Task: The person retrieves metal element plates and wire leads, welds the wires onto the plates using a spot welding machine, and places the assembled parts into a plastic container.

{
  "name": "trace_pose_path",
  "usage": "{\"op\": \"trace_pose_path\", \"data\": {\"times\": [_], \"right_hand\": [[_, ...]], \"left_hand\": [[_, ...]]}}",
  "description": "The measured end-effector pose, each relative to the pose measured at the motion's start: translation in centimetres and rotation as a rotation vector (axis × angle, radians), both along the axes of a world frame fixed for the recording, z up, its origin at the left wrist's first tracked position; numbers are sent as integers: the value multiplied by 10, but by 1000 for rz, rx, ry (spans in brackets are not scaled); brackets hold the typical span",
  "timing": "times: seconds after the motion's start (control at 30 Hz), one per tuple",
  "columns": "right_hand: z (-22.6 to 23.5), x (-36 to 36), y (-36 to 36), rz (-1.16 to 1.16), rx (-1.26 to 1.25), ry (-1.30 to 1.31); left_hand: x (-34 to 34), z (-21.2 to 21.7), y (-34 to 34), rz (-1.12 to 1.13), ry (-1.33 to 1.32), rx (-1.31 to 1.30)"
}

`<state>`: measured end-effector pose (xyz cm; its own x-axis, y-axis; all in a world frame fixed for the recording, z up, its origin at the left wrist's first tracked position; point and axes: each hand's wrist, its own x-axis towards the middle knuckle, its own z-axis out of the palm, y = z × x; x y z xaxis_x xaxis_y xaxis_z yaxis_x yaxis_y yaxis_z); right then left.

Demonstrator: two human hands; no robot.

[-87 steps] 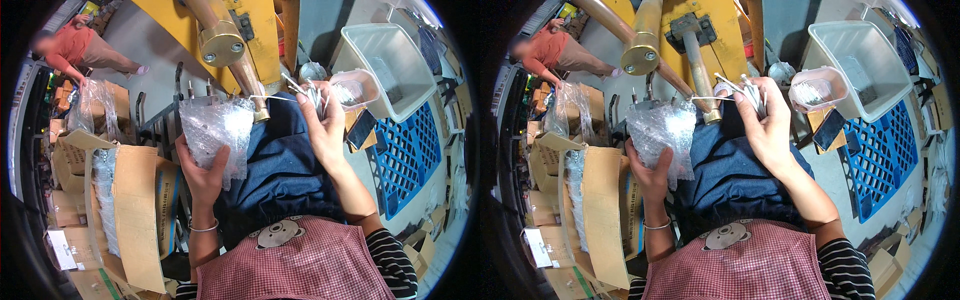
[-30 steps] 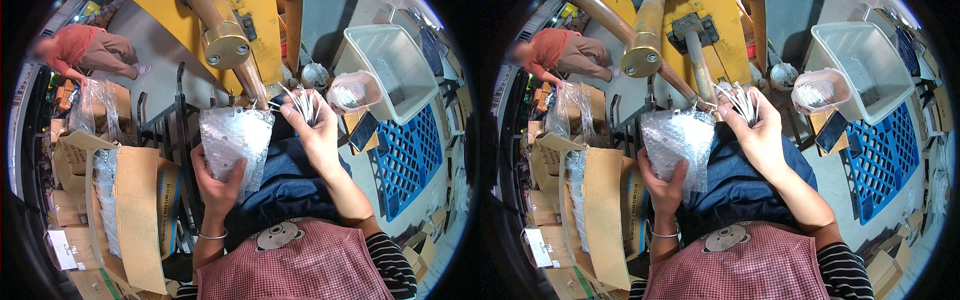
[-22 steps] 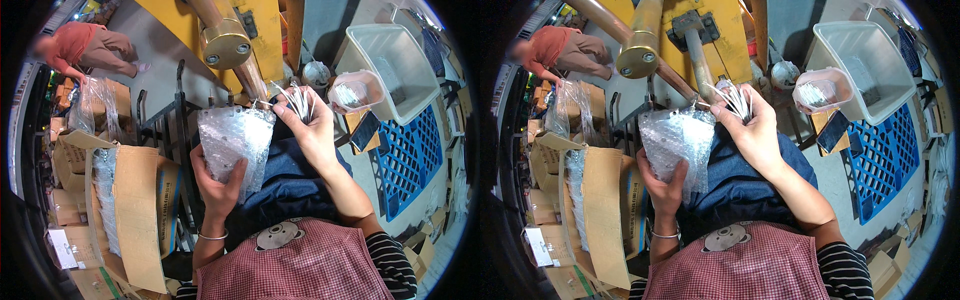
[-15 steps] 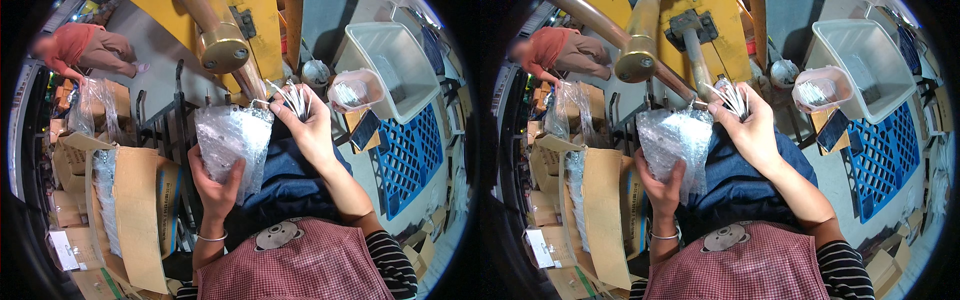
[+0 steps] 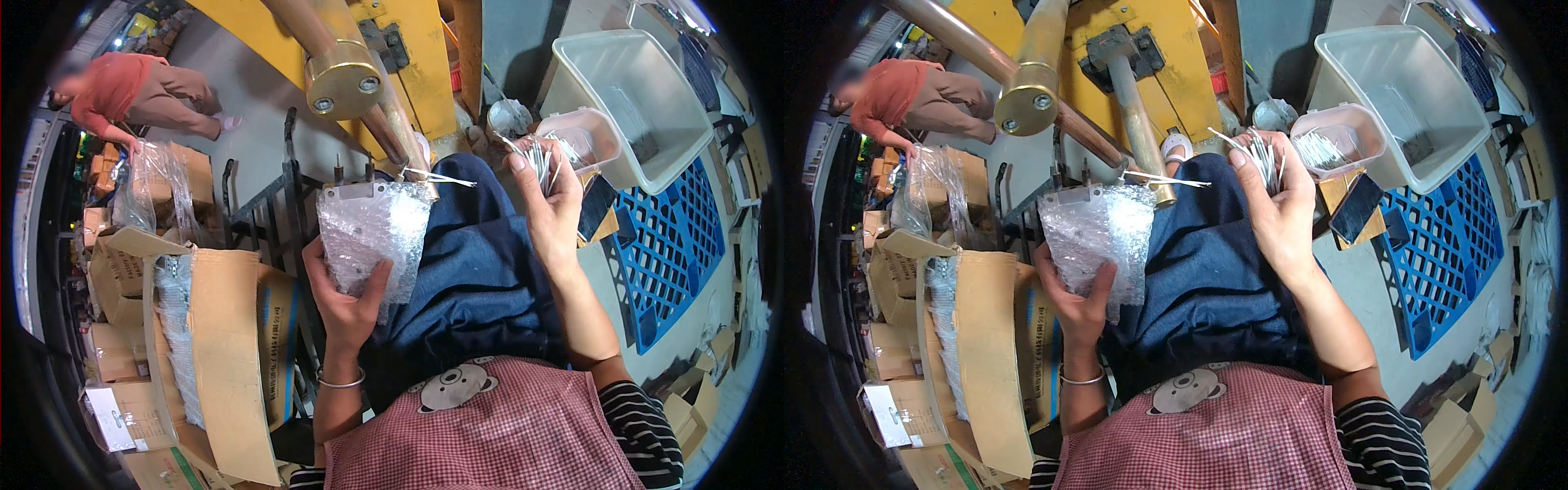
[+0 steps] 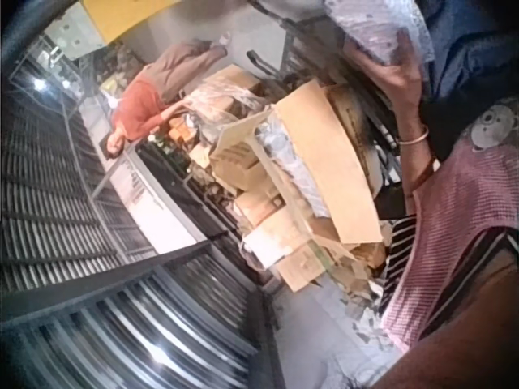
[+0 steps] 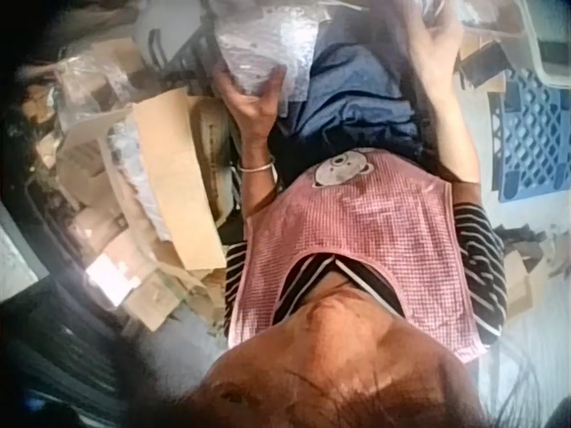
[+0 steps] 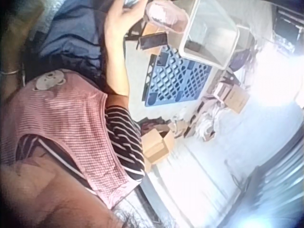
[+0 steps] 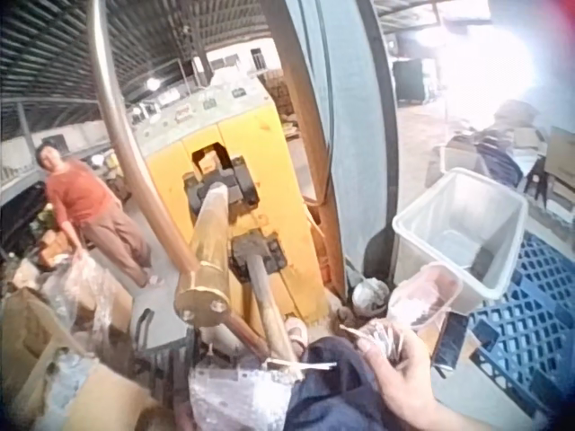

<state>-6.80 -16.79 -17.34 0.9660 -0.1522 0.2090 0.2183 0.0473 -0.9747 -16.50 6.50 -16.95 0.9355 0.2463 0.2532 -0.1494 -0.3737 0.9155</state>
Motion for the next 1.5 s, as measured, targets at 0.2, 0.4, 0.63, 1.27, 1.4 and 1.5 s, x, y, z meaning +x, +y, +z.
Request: {"op": "trace_pose_path", "data": {"times": [0.2,0.4,0.63,1.27,1.4,1.5], "right_hand": [[-3,6,0,62,-115,-28],[6,5,15,196,163,128],[14,14,29,394,272,177],[9,12,-2,177,49,47],[16,9,-5,135,26,30],[17,9,3,171,7,14]], "left_hand": [[-2,2,10,-16,41,-57],[2,8,5,-25,145,-44],[7,5,4,-51,150,-115],[16,-34,14,-73,71,-58],[16,-29,13,-60,28,-45],[13,-23,13,-68,81,-9]]}}
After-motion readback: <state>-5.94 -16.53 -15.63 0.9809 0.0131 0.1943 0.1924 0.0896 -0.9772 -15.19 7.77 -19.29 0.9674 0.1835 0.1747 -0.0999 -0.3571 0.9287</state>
